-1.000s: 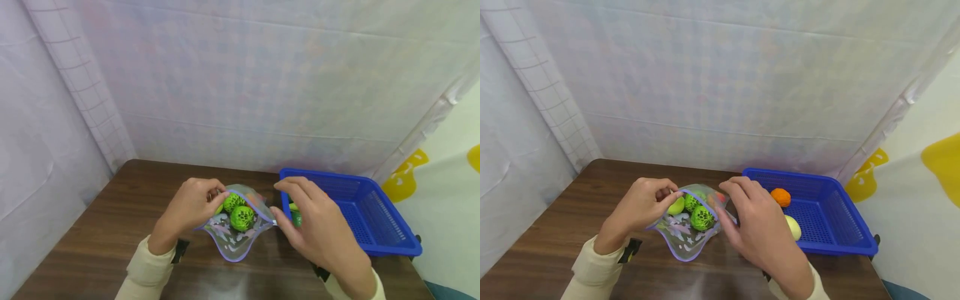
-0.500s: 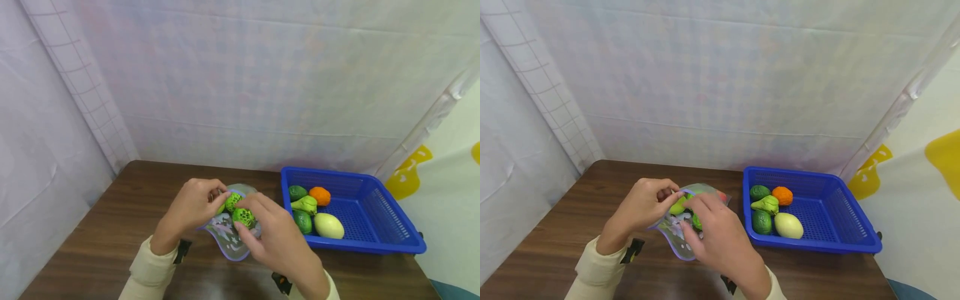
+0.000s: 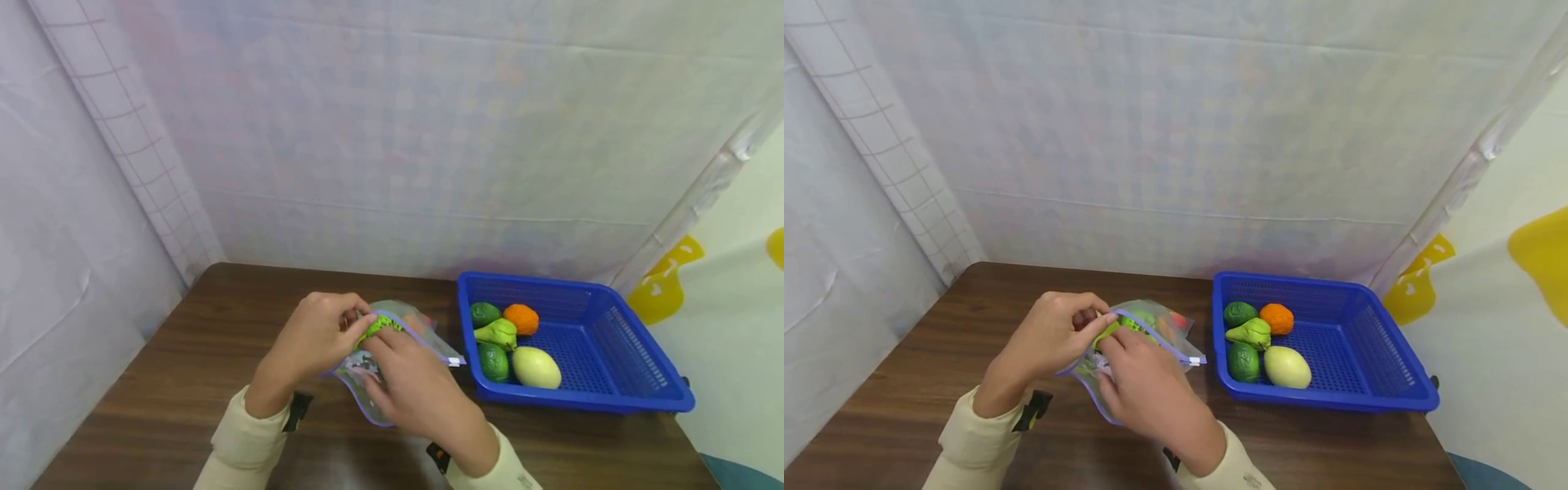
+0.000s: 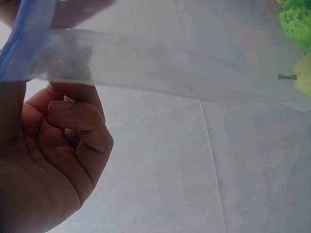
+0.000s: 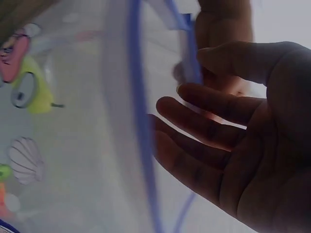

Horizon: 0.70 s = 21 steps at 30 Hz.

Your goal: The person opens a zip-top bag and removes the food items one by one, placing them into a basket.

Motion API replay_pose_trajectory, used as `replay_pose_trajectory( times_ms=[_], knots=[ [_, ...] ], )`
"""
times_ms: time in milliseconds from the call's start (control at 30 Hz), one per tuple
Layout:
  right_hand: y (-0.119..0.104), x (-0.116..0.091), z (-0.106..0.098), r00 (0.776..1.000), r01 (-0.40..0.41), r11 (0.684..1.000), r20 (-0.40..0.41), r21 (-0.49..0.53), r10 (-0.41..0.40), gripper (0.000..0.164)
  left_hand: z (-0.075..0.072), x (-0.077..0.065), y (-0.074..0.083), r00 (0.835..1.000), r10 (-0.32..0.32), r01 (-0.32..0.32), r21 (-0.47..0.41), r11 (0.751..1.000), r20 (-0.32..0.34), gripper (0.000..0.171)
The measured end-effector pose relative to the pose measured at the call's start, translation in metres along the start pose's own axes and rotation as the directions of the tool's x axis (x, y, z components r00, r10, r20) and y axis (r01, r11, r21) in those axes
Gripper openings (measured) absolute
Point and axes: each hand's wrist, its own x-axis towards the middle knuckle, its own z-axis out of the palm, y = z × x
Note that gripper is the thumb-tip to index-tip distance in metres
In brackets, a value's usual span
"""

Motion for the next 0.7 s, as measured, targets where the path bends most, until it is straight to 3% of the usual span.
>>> replay_pose_trajectory(
  times_ms=[333, 700],
  knots=[
    [0.01, 0.01, 0.03, 0.997, -0.061, 0.993, 0.032, -0.096, 0.064, 0.05, 0.001, 0.0, 0.001, 1.0, -0.014, 0.014, 0.012, 1.0, 0.011, 0.008],
    [0.022, 0.013, 0.056, 0.991, -0.135, 0.982, 0.005, -0.13, 0.137, 0.042, 0.005, 0.0, 0.006, 1.0, 0.006, -0.006, 0.005, 1.0, 0.018, 0.007]
  ],
)
